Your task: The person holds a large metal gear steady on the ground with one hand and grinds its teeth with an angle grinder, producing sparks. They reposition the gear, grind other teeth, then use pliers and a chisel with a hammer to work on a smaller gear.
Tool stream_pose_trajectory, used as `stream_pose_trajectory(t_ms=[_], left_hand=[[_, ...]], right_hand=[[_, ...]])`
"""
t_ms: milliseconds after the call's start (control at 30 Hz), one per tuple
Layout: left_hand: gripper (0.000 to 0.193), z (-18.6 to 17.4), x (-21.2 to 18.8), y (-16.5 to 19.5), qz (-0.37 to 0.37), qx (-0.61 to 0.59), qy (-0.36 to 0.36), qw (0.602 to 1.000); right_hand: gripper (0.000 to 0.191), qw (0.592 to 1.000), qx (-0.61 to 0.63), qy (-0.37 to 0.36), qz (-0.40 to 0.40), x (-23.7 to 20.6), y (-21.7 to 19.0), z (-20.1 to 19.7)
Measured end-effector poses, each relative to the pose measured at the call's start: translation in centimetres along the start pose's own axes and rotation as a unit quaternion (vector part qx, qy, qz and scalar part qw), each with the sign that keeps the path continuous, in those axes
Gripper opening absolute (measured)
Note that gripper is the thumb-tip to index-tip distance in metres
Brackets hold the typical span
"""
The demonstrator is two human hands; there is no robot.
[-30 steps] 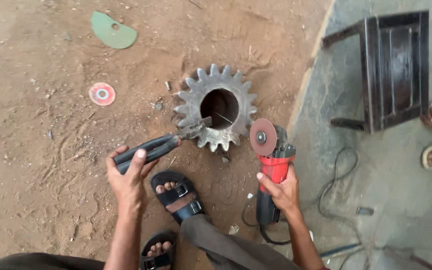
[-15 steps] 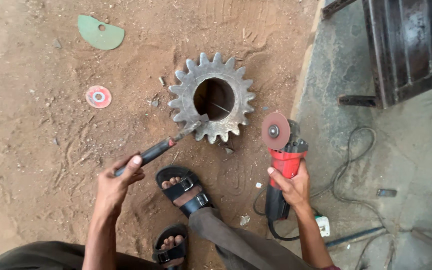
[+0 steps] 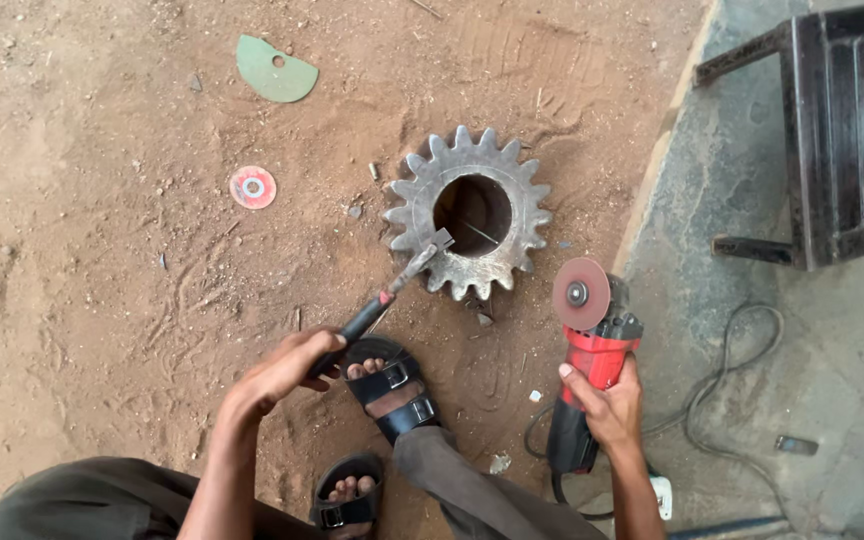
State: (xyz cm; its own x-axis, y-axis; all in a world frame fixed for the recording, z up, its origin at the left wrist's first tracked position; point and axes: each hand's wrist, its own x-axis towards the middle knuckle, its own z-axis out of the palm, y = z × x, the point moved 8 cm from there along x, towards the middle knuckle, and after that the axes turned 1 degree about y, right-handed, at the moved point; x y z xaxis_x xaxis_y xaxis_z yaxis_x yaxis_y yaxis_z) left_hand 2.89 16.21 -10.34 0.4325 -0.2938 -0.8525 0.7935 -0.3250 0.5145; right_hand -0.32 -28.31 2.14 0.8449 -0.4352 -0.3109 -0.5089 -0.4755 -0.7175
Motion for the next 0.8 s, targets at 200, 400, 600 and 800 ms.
stream_pose_trajectory(t_ms=[200, 400, 600, 800], left_hand=[[0.088, 1.0, 0.0, 1.0, -0.046, 0.117, 0.075, 0.989], [0.069, 2.0, 0.6, 2.4, -0.038, 0.204, 0.056, 0.977], [0.057, 0.6, 2.1, 4.0, 0.039, 0.214, -0.016, 0.976], [0.045, -1.3, 2.8, 3.8, 0.027, 0.209, -0.090, 0.973]], right_hand=[[0.061, 1.000, 0.009, -0.015, 0.001, 0.1, 0.2, 0.2], [0.062, 1.000, -0.006, -0.021, -0.003, 0.5, 0.4, 0.2], [0.064, 0.997, -0.051, -0.059, -0.002, 1.1, -0.8, 0.0], [0.064, 0.985, -0.139, -0.099, -0.023, 2.2, -4.4, 1.0]])
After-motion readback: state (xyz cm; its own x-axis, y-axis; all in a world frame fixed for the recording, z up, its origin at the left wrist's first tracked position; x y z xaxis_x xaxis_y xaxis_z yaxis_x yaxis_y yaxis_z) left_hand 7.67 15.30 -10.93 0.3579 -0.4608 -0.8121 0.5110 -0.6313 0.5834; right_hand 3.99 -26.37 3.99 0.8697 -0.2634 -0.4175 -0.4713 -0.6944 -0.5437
